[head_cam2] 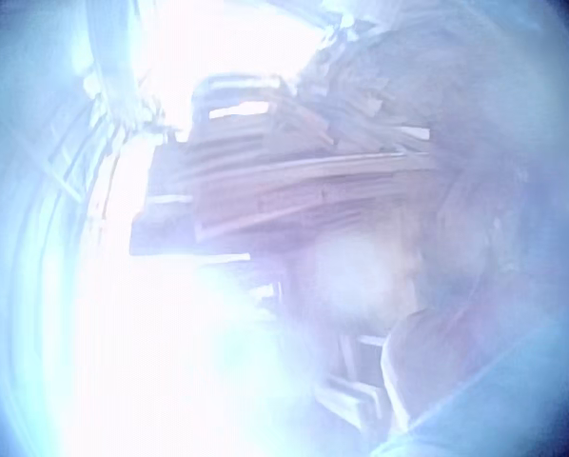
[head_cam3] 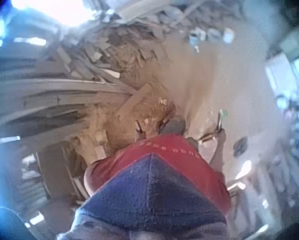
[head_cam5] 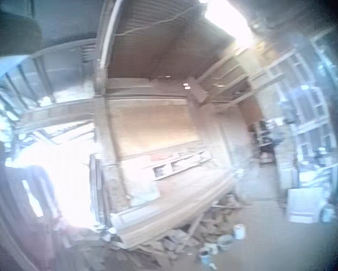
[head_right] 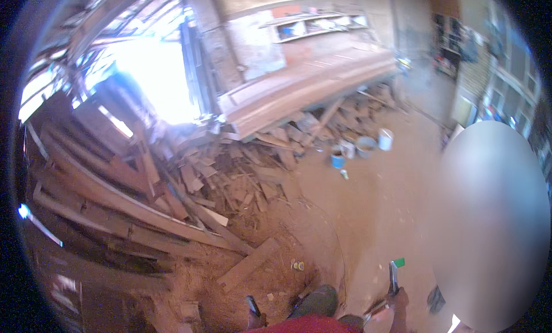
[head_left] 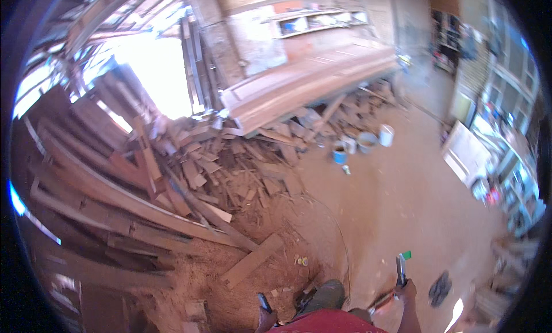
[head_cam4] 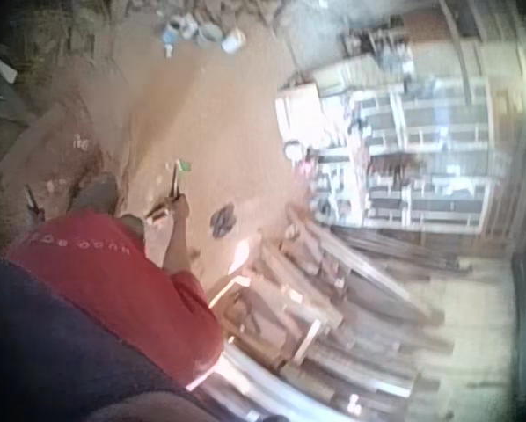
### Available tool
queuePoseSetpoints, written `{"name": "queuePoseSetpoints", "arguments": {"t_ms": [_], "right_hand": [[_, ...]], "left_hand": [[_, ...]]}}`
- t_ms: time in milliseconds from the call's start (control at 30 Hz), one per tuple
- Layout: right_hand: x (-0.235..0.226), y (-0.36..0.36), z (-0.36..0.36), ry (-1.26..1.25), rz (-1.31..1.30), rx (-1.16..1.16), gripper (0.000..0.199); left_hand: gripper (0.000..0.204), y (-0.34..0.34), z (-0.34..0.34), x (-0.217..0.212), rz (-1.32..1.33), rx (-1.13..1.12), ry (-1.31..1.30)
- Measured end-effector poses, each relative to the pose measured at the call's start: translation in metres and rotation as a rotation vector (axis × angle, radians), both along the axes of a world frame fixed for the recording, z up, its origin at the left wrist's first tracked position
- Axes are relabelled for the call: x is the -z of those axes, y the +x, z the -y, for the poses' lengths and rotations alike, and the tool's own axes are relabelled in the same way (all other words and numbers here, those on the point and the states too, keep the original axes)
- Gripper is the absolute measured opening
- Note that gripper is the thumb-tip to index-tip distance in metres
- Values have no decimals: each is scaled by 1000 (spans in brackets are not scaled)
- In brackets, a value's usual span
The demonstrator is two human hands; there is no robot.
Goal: The person uses a square and a pen to mark lines on a wooden board, then selects different boards from a pile, and finally uses a circular saw to cut along the marked line on one of the boards.
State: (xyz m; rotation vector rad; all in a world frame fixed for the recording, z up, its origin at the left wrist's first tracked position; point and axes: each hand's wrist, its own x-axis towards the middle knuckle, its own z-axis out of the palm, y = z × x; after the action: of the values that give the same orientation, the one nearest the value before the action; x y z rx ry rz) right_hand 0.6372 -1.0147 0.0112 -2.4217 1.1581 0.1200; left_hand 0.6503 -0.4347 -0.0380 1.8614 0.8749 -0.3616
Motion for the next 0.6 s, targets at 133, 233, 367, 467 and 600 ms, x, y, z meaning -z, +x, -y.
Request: {"name": "queuePoseSetpoints", "arguments": {"t_ms": [133, 233, 367, 467, 600], "right_hand": [[-8, 123, 1, 195, 331, 6, 37], [18, 201, 8, 625, 472, 150, 42], [18, 294, 15, 444, 445, 6, 41], [-7, 377, 13, 645, 284, -9, 30], [-148, 495, -11, 546, 182, -99, 47]], "left_hand": [[65, 72, 42, 30, 57, 216, 194], [65, 139, 74, 34, 16, 305, 213], [65, 240, 99, 32, -29, 284, 250], [65, 330, 104, 23, -56, 217, 292], [66, 436, 103, 11, 12, 175, 370]]}}
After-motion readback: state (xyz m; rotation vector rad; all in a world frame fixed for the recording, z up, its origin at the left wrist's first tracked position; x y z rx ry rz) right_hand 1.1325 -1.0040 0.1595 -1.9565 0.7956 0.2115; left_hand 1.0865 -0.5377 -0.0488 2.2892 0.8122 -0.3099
